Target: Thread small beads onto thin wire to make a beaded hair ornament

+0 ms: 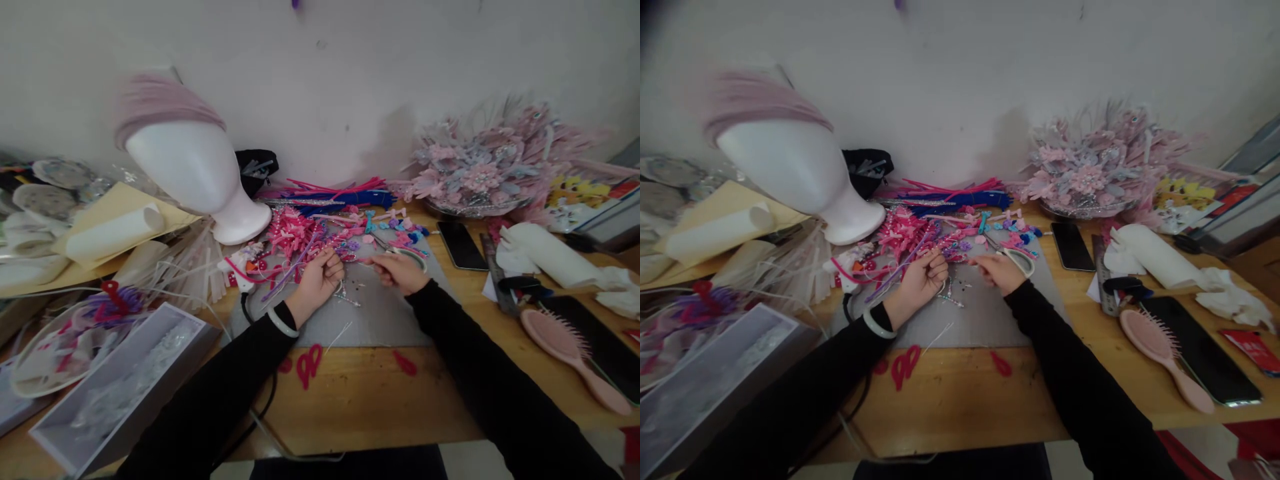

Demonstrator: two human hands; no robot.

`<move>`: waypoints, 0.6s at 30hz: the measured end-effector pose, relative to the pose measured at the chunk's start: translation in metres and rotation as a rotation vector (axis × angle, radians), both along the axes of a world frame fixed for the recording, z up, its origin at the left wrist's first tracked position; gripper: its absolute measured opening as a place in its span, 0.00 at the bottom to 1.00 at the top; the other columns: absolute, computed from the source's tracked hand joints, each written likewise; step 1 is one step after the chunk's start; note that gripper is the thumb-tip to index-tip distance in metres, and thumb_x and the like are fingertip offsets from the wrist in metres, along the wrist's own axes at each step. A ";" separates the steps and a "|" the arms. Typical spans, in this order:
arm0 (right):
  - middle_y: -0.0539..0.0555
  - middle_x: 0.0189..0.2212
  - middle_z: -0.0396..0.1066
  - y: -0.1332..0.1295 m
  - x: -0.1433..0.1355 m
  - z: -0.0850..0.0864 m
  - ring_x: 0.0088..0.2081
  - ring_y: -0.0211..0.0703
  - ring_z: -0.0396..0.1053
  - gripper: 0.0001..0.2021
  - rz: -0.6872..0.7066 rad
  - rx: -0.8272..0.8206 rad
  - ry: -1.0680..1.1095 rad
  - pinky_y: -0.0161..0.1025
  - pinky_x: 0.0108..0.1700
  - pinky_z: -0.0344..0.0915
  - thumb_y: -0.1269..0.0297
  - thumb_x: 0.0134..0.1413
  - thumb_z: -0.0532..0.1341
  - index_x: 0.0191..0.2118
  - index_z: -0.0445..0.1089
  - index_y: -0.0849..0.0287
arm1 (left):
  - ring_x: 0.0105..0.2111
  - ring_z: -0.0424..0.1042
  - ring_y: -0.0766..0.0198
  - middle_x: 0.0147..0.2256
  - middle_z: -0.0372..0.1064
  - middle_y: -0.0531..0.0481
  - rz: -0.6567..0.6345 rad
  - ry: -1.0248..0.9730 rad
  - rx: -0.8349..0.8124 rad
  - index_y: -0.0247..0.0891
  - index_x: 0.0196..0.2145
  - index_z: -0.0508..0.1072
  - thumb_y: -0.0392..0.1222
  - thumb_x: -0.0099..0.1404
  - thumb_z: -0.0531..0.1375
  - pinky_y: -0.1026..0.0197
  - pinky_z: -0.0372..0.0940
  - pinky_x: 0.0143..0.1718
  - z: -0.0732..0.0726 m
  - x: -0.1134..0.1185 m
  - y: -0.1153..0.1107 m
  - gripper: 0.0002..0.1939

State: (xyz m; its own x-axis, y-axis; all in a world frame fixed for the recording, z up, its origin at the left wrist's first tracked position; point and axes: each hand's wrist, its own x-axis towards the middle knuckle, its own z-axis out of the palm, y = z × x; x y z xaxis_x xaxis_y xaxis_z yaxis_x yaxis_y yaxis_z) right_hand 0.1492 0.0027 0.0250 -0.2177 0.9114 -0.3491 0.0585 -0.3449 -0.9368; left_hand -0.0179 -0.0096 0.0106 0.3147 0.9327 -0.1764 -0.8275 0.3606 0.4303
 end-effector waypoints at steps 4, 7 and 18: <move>0.48 0.18 0.62 0.025 0.065 0.010 0.17 0.31 0.55 0.11 -0.197 0.218 -0.456 0.31 0.19 0.51 0.59 0.40 0.58 0.25 0.70 0.63 | 0.12 0.47 0.76 0.15 0.43 0.59 -0.013 0.053 -0.027 0.35 0.19 0.51 0.29 0.59 0.47 0.72 0.42 0.13 -0.001 0.001 -0.002 0.12; 0.56 0.26 0.69 0.039 0.115 0.016 0.28 0.41 0.66 0.16 -0.369 0.228 -0.926 0.35 0.28 0.59 0.58 0.44 0.54 0.31 0.72 0.65 | 0.12 0.46 0.77 0.15 0.44 0.59 -0.014 0.083 -0.030 0.36 0.19 0.51 0.28 0.58 0.48 0.72 0.41 0.13 -0.002 0.002 -0.003 0.12; 0.72 0.38 0.69 0.074 0.149 0.006 0.42 0.58 0.67 0.36 -0.213 0.047 -1.564 0.44 0.39 0.62 0.40 0.38 0.54 0.40 0.68 0.74 | 0.11 0.46 0.77 0.14 0.44 0.59 -0.032 0.106 -0.026 0.35 0.20 0.53 0.28 0.55 0.51 0.72 0.39 0.13 -0.008 0.001 0.002 0.11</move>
